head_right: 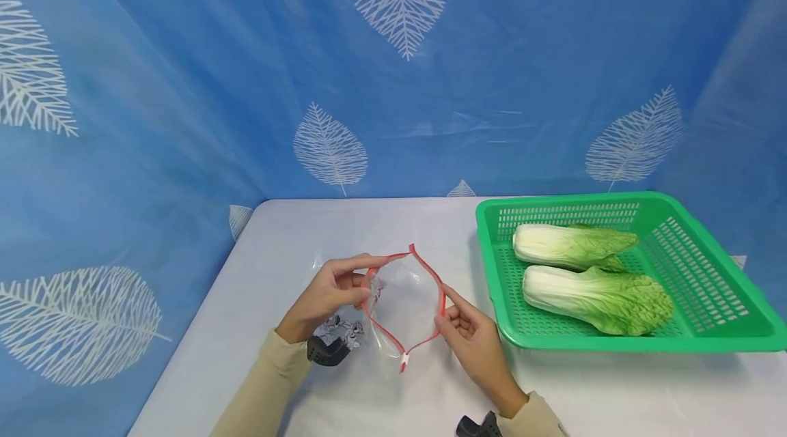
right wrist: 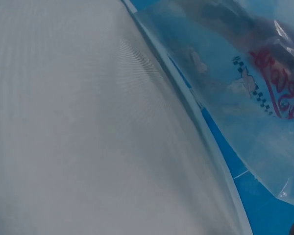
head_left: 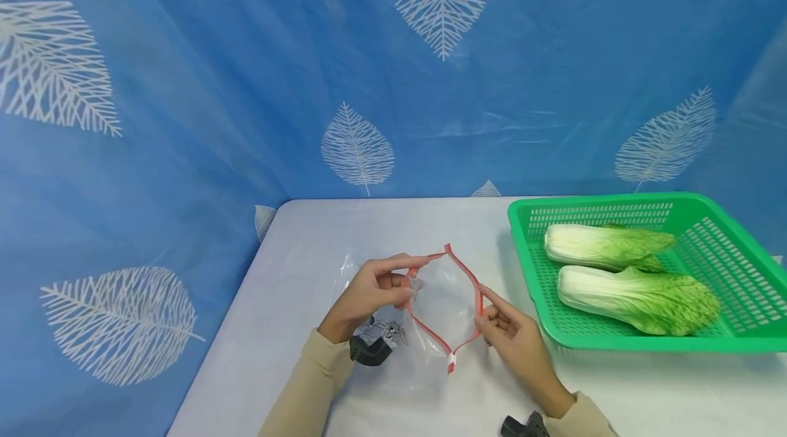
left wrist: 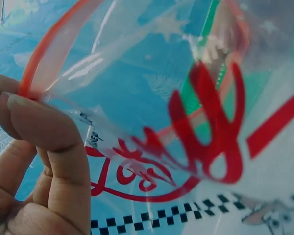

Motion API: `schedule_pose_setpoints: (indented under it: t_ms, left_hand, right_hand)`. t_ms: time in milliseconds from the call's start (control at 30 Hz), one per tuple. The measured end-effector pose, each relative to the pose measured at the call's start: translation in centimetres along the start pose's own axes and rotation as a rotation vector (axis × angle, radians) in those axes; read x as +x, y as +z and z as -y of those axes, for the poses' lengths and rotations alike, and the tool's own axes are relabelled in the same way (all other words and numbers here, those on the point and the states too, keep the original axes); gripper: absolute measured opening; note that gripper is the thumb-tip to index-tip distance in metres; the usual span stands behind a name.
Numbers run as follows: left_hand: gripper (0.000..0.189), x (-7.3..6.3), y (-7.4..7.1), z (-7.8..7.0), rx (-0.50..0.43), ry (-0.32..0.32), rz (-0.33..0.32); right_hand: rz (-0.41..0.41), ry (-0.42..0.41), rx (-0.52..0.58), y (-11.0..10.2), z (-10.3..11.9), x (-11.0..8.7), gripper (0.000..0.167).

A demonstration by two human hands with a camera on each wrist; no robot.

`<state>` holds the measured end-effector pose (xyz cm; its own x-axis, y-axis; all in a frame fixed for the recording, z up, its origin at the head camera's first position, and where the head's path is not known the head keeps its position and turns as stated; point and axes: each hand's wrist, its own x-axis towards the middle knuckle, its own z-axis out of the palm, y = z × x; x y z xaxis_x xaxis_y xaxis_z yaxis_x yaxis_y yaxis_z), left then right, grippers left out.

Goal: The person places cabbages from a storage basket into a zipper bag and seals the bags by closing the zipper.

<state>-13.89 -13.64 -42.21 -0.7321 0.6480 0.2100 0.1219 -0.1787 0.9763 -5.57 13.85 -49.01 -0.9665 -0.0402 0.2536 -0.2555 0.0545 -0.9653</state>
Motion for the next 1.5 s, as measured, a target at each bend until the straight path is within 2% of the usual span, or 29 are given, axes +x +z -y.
schedule_pose_setpoints:
  t_ms: [167, 333, 400, 500, 567, 633, 700, 767, 833, 933, 1000, 1067, 1167, 1300, 1500]
  left_hand:
    - [0.05, 0.2, -0.1, 0.2, -0.008, 0.011, -0.008]
    - [0.051, 0.4, -0.1, 0.4, -0.007, 0.016, 0.0]
    - [0.05, 0.4, -0.1, 0.5, 0.0, 0.026, 0.011]
    - [0.05, 0.4, -0.2, 0.8, 0.006, 0.034, 0.025]
    - [0.05, 0.4, -0.3, 0.9, 0.009, 0.035, 0.028]
    - [0.05, 0.4, -0.4, 1.0, 0.005, 0.034, 0.029]
    - [0.05, 0.4, -0.4, 0.9, 0.002, 0.034, 0.028]
    - [0.051, 0.4, -0.4, 0.8, -0.009, 0.034, 0.031]
    - [0.051, 0.3, -0.5, 0.7, -0.013, 0.037, 0.034]
    - [0.051, 0.4, -0.5, 0.7, -0.009, 0.038, 0.04]
    - [0.051, 0.4, -0.5, 0.8, -0.004, 0.036, 0.043]
    - [0.051, 0.4, -0.6, 0.9, -0.002, 0.032, 0.043]
    - [0.05, 0.3, -0.7, 1.0, -0.004, 0.026, 0.036]
    - [0.05, 0.2, -0.9, 0.9, -0.006, 0.014, 0.026]
    - [0.05, 0.1, -1.2, 0.9, -0.004, 0.009, 0.024]
  right_hand:
    - [0.009, -0.073, -0.013, 0.7, 0.8, 0.1, 0.055]
    - [0.029, -0.11, -0.021, 0.7, 1.9, -0.8, 0.056]
    - [0.064, -0.114, -0.02, 0.6, 2.5, -1.4, 0.056]
    - [0.168, -0.148, -0.052, -0.1, 4.2, -2.4, 0.057]
    - [0.248, -0.232, -0.119, -1.1, 5.8, -2.7, 0.059]
    - [0.295, -0.334, -0.208, -2.6, 7.6, -2.6, 0.063]
    - [0.292, -0.442, -0.31, -4.6, 9.2, -1.6, 0.067]
    - [0.283, -0.485, -0.361, -7.1, 10.4, -0.1, 0.071]
    - [0.269, -0.458, -0.402, -9.7, 11.3, 1.5, 0.072]
    - [0.261, -0.336, -0.503, -13.5, 11.9, 3.7, 0.073]
    - [0.271, -0.271, -0.607, -15.8, 11.9, 4.8, 0.07]
    - [0.285, -0.229, -0.7, -17.7, 11.5, 5.8, 0.067]
    - [0.32, -0.232, -0.791, -20.0, 10.3, 6.8, 0.065]
    - [0.349, -0.202, -0.838, -22.2, 8.1, 7.6, 0.062]
    - [0.405, -0.065, -0.77, -24.0, 5.5, 7.6, 0.053]
